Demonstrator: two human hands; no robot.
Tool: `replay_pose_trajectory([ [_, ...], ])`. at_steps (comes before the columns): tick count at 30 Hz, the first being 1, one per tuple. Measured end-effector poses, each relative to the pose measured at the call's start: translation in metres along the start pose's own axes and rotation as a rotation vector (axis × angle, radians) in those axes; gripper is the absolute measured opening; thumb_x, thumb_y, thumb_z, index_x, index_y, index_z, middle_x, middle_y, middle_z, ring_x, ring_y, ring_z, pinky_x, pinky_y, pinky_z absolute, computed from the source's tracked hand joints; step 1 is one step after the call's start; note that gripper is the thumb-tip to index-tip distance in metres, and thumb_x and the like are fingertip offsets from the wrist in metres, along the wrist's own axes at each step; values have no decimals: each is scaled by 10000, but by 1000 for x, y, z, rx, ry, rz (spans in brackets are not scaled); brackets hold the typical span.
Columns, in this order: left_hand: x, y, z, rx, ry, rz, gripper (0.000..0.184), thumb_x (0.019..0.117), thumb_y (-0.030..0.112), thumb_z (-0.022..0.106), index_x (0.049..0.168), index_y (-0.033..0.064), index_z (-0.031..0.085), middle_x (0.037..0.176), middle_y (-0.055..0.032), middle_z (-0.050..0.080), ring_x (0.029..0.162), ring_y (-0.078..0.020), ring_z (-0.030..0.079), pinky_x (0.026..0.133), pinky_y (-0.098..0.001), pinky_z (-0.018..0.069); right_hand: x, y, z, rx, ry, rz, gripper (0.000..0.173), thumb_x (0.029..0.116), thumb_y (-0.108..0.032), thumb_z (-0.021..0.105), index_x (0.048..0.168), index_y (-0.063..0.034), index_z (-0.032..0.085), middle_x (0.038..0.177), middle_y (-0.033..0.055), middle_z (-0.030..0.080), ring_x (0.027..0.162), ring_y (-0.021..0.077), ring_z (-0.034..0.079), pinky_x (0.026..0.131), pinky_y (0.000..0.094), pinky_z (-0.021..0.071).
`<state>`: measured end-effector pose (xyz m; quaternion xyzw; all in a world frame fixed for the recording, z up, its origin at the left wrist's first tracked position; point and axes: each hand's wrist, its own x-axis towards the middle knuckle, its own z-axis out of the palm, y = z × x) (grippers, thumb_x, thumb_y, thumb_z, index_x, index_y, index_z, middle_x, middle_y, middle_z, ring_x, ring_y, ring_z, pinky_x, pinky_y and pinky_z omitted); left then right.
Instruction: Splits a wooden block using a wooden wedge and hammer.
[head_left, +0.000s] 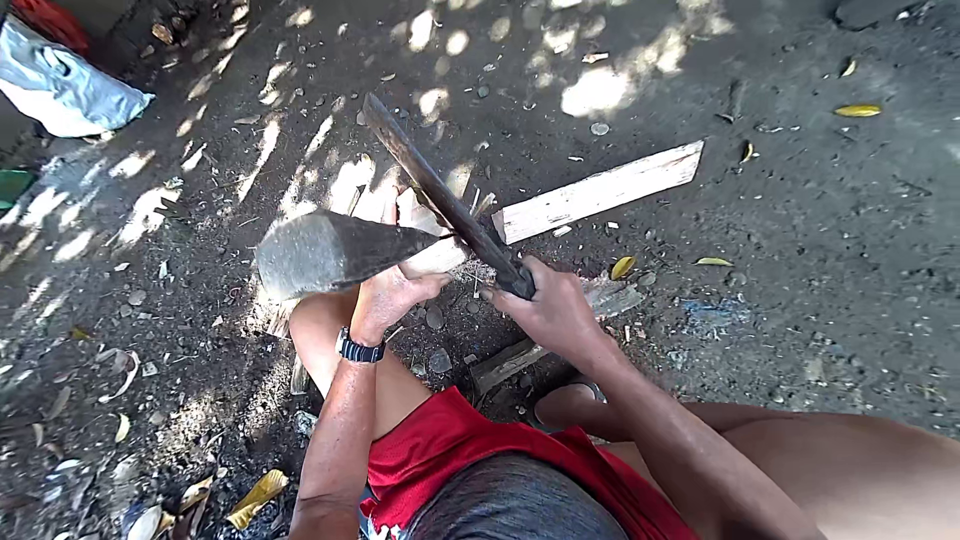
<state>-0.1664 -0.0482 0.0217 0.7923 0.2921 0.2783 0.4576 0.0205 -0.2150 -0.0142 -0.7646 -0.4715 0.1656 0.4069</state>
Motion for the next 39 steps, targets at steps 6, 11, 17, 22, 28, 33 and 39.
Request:
replay_pose_trajectory([
  [6, -9, 11, 3, -44, -36, 70, 600, 671, 111, 884, 1227, 94, 660, 1075, 11, 726, 965, -30, 688, 869, -253, 585, -13, -64, -42, 224, 272, -305, 313, 884, -362, 774, 1004, -104, 643, 725, -89, 625, 619, -45, 585, 538, 166, 511],
  [11, -8, 13, 5, -126, -54, 89, 556, 698, 31, 850, 1218, 83, 661, 1070, -1, 729, 950, -41, 696, 843, -247, 593, 2, -54, -34, 155, 256, -342, 312, 881, -337, 782, 998, -80, 650, 734, -42, 646, 628, 6, 615, 551, 213, 544],
  [17, -17, 27, 3, 143, -66, -88, 565, 665, 203, 916, 1166, 68, 692, 1027, -20, 734, 944, -71, 693, 863, -317, 575, 22, 37, 25, -64, -37, 93, 418, 908, -475, 726, 978, -72, 640, 647, 73, 590, 561, 247, 599, 528, 493, 495],
  [22, -14, 0, 8, 46, -47, 72, 957, 687, 128, 907, 1524, 137, 442, 1282, -44, 671, 1121, -90, 669, 974, -326, 570, -3, 0, -2, 5, 63, -7, 430, 887, -523, 710, 996, -111, 655, 629, -26, 566, 525, 93, 549, 480, 330, 466],
  [28, -5, 1, 10, 34, -55, 61, 1153, 634, 162, 934, 1596, 128, 299, 1302, -41, 654, 1129, -74, 653, 974, -297, 559, -5, -59, -49, 206, 288, -411, 281, 876, -284, 778, 1002, -72, 644, 765, -50, 653, 668, -30, 614, 588, 166, 543],
  [33, -2, 1, 10, 58, -53, 26, 1139, 651, 123, 919, 1604, 160, 297, 1349, -54, 636, 1156, -100, 656, 977, -330, 577, 31, 50, 27, -20, 8, 17, 378, 890, -459, 720, 964, -95, 652, 632, 49, 591, 530, 203, 584, 485, 461, 483],
  [39, -3, -3, 5, 24, 16, 102, 1081, 686, 160, 918, 1591, 140, 327, 1378, -29, 613, 1189, -87, 632, 1010, -322, 561, 38, 57, 38, -37, -67, 154, 391, 913, -462, 719, 977, -88, 626, 644, 78, 583, 546, 263, 595, 497, 507, 493],
])
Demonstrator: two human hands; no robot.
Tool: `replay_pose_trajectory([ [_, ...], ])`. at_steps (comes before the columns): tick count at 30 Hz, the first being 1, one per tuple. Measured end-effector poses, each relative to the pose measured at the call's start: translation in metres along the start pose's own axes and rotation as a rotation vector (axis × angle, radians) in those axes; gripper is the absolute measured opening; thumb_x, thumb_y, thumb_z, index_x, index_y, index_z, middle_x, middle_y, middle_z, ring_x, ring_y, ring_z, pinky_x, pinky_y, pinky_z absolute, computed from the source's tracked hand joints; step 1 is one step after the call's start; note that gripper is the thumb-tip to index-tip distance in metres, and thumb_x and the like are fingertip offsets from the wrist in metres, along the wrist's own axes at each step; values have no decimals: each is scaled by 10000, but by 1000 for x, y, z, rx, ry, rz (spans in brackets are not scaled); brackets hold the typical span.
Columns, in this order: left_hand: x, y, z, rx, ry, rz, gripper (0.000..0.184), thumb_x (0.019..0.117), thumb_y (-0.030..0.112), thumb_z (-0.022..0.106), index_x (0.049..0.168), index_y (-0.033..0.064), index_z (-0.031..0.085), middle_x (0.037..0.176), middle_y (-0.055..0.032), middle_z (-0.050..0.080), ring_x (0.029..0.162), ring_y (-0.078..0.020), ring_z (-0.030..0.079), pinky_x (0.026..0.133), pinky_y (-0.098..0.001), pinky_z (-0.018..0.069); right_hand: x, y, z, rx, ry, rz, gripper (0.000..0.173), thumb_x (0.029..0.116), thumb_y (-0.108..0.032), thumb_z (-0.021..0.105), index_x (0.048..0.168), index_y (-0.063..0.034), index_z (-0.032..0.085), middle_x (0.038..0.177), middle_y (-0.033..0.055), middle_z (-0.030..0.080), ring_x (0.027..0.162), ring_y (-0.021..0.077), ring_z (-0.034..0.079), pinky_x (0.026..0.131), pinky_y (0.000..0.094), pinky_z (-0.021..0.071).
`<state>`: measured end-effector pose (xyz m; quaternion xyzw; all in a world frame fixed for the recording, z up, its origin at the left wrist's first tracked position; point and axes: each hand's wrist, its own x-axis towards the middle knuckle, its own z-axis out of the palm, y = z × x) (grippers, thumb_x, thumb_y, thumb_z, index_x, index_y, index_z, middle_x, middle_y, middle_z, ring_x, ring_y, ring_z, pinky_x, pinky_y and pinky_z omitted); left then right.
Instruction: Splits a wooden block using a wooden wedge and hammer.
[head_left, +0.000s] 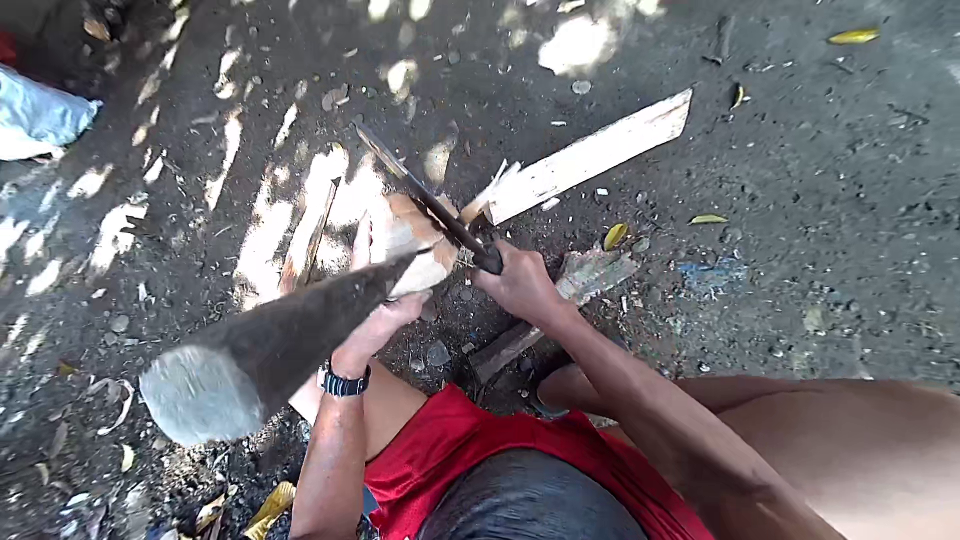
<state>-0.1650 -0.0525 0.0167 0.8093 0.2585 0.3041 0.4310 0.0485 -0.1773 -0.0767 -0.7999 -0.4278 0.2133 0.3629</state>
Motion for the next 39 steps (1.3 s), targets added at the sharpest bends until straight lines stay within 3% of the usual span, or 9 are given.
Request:
replay_pose_trajectory([
  [9, 7, 3, 0, -19, 14, 37, 1080, 689, 181, 902, 1589, 76, 315, 1413, -15, 589, 1242, -52, 594, 1064, -262, 511, -43, -90, -78, 251, 353, -492, 287, 877, -304, 780, 998, -81, 644, 754, -52, 643, 660, -35, 607, 581, 163, 531],
  [11, 13, 6, 5, -50, 61, 54, 899, 666, 142, 909, 1456, 57, 488, 1269, -4, 677, 1123, -48, 660, 970, -256, 570, -34, -79, -65, 230, 352, -497, 305, 871, -297, 791, 1010, -68, 648, 766, -22, 666, 665, 1, 632, 589, 200, 556],
  [13, 12, 3, 1, -78, -12, 18, 1013, 698, 120, 899, 1556, 83, 363, 1363, -23, 620, 1203, -82, 628, 1029, -289, 552, -13, -32, -26, 92, 252, -346, 339, 874, -370, 758, 972, -66, 644, 683, 23, 629, 563, 112, 606, 494, 336, 522],
  [15, 9, -3, -2, -145, -35, -12, 970, 701, 85, 901, 1539, 102, 413, 1309, -38, 665, 1131, -119, 677, 964, -335, 600, 14, 27, 15, -10, 85, -109, 370, 896, -454, 717, 939, -99, 624, 629, 59, 583, 524, 230, 581, 477, 484, 473],
  [19, -3, -6, -8, -214, -92, -74, 958, 748, 103, 880, 1562, 109, 375, 1272, -37, 685, 1063, -129, 699, 923, -338, 614, 21, 48, 30, -51, -34, 39, 400, 916, -469, 699, 980, -77, 647, 677, 107, 625, 611, 314, 642, 563, 574, 518],
  [26, -9, -12, -10, -226, -95, -36, 1034, 756, 161, 897, 1592, 67, 296, 1375, -42, 630, 1201, -102, 644, 1028, -305, 560, -20, -11, -15, 88, 131, -105, 384, 908, -475, 720, 937, -105, 622, 608, -9, 537, 494, 115, 515, 455, 341, 436],
  [32, 7, -8, -10, -232, -77, 4, 1024, 735, 124, 896, 1578, 61, 317, 1382, -29, 624, 1206, -106, 642, 1033, -303, 558, -32, -77, -72, 299, 390, -506, 285, 881, -292, 791, 997, -74, 649, 773, -44, 662, 671, -14, 626, 599, 186, 554],
  [36, 11, -6, -9, -228, -86, -15, 1024, 735, 97, 890, 1580, 55, 313, 1369, -38, 628, 1194, -112, 647, 1025, -313, 565, -7, -32, -32, 136, 292, -402, 346, 878, -366, 771, 979, -60, 646, 715, 22, 648, 603, 92, 625, 531, 301, 541],
  [39, 7, -10, -9, -261, -98, -21, 994, 747, 116, 893, 1570, 74, 336, 1326, -41, 651, 1144, -128, 671, 979, -333, 593, 38, 59, 30, -54, -41, 44, 390, 911, -430, 710, 999, -54, 654, 719, 144, 643, 648, 348, 655, 572, 599, 515],
])
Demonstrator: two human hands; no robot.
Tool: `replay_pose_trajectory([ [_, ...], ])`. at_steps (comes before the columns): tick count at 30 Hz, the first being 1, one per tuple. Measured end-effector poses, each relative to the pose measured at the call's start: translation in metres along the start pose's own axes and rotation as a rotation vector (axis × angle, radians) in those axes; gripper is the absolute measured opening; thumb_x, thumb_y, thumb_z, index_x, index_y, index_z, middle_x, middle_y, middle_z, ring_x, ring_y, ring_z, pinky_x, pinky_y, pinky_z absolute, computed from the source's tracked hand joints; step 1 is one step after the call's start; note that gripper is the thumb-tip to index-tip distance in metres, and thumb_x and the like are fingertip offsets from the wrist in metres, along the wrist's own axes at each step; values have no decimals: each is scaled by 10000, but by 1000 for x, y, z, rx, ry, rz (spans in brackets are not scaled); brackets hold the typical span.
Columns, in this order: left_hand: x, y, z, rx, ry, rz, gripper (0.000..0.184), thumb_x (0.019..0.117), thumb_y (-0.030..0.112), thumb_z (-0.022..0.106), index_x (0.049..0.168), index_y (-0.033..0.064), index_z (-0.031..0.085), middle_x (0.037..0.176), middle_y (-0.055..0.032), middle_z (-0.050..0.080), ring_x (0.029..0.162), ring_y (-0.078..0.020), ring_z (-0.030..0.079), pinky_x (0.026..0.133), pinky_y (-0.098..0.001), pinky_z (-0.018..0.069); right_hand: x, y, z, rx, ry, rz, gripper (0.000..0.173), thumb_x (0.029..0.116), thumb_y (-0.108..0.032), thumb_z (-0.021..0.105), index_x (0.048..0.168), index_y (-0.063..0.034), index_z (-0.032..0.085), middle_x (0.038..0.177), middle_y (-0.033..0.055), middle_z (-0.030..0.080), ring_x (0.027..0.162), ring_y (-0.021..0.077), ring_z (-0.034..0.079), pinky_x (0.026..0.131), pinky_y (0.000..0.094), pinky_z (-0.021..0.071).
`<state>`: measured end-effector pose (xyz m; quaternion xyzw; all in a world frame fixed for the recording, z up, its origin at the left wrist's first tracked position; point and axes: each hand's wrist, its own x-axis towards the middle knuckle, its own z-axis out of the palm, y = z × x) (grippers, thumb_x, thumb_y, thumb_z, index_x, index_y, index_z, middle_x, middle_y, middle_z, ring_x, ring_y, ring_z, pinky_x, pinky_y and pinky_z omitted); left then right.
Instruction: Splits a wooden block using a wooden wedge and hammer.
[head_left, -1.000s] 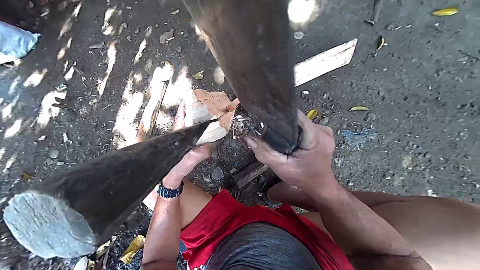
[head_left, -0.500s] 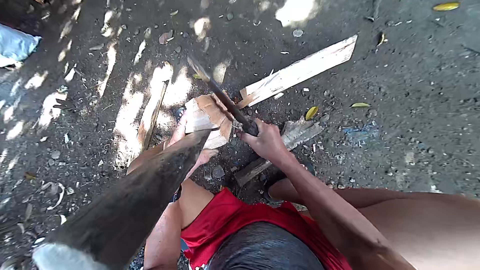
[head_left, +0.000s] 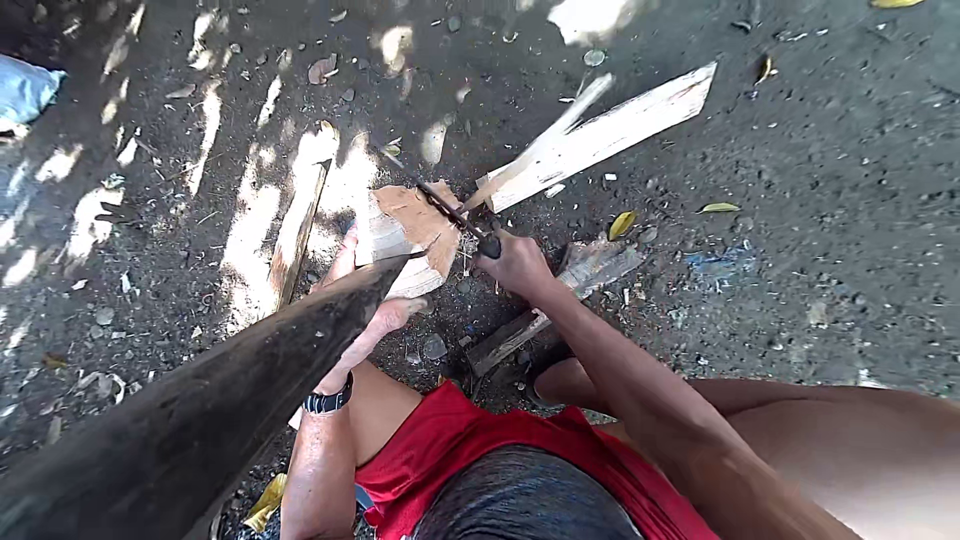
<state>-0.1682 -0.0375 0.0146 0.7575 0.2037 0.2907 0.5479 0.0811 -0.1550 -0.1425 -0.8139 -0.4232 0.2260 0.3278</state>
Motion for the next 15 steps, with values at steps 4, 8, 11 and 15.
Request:
replay_pose_trajectory([
  [4, -6, 4, 1, -28, 3, -53, 943, 750, 122, 886, 1548, 84, 385, 1321, -46, 656, 1139, -138, 672, 963, -340, 597, 6, 13, 13, -18, -84, 150, 439, 929, -445, 714, 1055, -28, 662, 796, 205, 671, 735, 414, 680, 641, 659, 530],
  [8, -9, 2, -3, -28, 18, -30, 981, 756, 122, 893, 1563, 60, 339, 1361, -61, 633, 1202, -165, 650, 1021, -350, 574, -30, -24, -3, 78, 82, -36, 393, 916, -481, 709, 920, -98, 617, 612, 50, 560, 506, 221, 562, 463, 460, 470],
  [11, -6, 2, 2, -16, 14, -22, 985, 751, 138, 900, 1557, 63, 340, 1328, -52, 660, 1178, -166, 667, 1014, -353, 579, -51, -58, -17, 149, 197, -233, 374, 876, -425, 755, 961, -75, 657, 671, 34, 625, 562, 183, 615, 501, 429, 532],
  [15, -8, -1, -4, -7, 22, -24, 977, 741, 160, 918, 1547, 72, 373, 1321, -47, 668, 1171, -169, 672, 1025, -367, 572, -30, -37, 0, 142, 175, -277, 364, 884, -402, 753, 980, -62, 665, 708, 64, 657, 599, 214, 651, 523, 452, 547],
])
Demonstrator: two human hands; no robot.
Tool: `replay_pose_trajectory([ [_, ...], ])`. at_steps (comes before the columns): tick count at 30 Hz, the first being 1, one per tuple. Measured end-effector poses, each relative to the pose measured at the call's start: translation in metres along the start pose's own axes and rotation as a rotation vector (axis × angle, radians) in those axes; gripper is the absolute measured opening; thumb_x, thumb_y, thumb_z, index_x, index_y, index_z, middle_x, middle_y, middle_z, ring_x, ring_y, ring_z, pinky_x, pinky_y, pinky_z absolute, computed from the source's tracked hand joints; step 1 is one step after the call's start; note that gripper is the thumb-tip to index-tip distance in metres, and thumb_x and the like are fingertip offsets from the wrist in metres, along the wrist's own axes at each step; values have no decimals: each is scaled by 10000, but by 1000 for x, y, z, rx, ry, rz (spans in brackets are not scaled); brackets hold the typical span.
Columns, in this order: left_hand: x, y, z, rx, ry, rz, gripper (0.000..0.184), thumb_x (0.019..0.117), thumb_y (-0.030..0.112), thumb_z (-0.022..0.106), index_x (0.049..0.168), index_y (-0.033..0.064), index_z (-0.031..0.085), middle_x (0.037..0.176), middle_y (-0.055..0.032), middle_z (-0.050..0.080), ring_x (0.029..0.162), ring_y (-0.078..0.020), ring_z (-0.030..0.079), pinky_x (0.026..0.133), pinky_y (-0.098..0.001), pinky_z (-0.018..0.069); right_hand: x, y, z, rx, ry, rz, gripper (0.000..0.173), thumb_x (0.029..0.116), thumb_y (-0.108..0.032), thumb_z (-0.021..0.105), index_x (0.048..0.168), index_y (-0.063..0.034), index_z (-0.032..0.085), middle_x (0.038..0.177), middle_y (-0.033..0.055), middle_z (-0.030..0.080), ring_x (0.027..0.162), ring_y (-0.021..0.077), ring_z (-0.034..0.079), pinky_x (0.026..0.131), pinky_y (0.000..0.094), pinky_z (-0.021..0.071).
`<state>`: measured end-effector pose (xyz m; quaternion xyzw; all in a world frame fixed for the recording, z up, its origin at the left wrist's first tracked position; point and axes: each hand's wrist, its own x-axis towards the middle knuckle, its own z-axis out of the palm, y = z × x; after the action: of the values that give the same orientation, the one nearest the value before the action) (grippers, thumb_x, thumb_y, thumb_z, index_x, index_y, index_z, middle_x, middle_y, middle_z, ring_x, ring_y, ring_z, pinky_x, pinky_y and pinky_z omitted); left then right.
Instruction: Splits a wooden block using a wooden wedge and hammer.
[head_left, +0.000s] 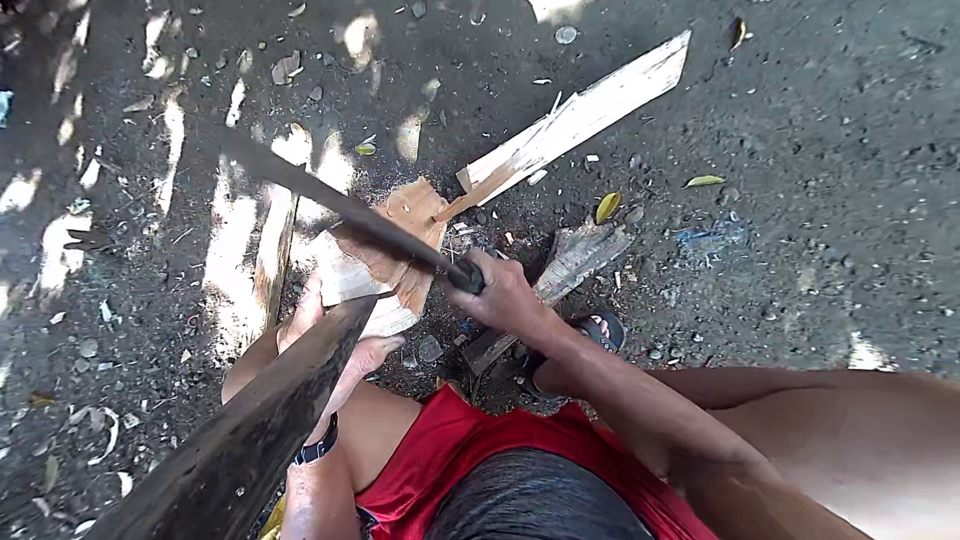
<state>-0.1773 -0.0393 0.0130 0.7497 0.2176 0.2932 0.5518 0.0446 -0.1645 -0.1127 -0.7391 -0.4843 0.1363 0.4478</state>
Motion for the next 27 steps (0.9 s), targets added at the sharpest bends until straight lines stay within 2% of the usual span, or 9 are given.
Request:
replay_pose_trajectory([
  [3, 0, 0, -4, -73, -2, -17, 962, 746, 146, 911, 1545, 95, 377, 1298, -46, 679, 1141, -178, 685, 986, -367, 596, 32, 85, 33, -151, -266, 454, 414, 924, -427, 687, 1048, -33, 661, 833, 197, 689, 800, 406, 697, 695, 643, 542],
  [5, 4, 2, -8, -63, 6, -6, 955, 746, 165, 916, 1540, 89, 389, 1299, -53, 678, 1146, -189, 683, 994, -379, 594, 49, 102, 42, -176, -320, 583, 439, 937, -447, 660, 1064, -27, 667, 901, 216, 694, 879, 431, 693, 746, 676, 535],
  [8, 3, 2, -11, -28, 61, -33, 879, 749, 212, 908, 1499, 127, 458, 1241, -15, 711, 1057, -156, 715, 911, -344, 627, 30, 75, 34, -178, -253, 449, 434, 935, -476, 685, 1032, -55, 649, 773, 181, 670, 722, 397, 687, 619, 638, 535],
  [12, 8, -1, -18, -15, 73, 2, 927, 748, 206, 908, 1526, 116, 412, 1318, 6, 667, 1139, -130, 677, 986, -323, 588, 7, 80, 37, -126, -155, 256, 423, 918, -472, 696, 986, -59, 633, 708, 117, 637, 644, 315, 658, 578, 555, 528],
  [17, 9, -6, -23, 37, 66, 41, 961, 741, 291, 926, 1531, 101, 411, 1355, 1, 641, 1176, -125, 655, 1002, -317, 576, 39, 124, 40, -211, -370, 643, 438, 938, -455, 665, 1070, -37, 671, 920, 225, 700, 895, 445, 697, 744, 691, 531],
  [19, 5, -9, -24, 55, 91, 34, 954, 730, 310, 931, 1512, 86, 430, 1341, -4, 647, 1171, -128, 656, 1012, -325, 569, 28, 105, 36, -241, -342, 568, 458, 939, -490, 661, 1077, -53, 659, 875, 205, 698, 841, 428, 702, 708, 668, 538],
  [21, 7, -9, -23, 37, 104, 32, 972, 729, 287, 932, 1518, 71, 407, 1346, -10, 643, 1178, -130, 655, 1022, -328, 566, 6, 93, 38, -204, -189, 367, 444, 924, -511, 677, 963, -72, 628, 710, 133, 639, 654, 345, 662, 576, 577, 522],
  [23, 7, -8, -21, 14, 93, 34, 988, 736, 275, 930, 1536, 77, 385, 1367, -11, 631, 1182, -132, 654, 1016, -327, 571, -6, 93, 43, -145, -120, 248, 438, 916, -496, 683, 934, -63, 619, 673, 107, 614, 610, 307, 640, 552, 540, 515],
  [27, 5, -7, -19, -9, 45, 36, 965, 737, 241, 927, 1532, 86, 403, 1364, -20, 638, 1188, -143, 653, 1024, -332, 568, 13, 136, 49, -182, -312, 612, 433, 939, -449, 679, 1014, -22, 668, 858, 232, 683, 824, 444, 689, 684, 679, 529],
])
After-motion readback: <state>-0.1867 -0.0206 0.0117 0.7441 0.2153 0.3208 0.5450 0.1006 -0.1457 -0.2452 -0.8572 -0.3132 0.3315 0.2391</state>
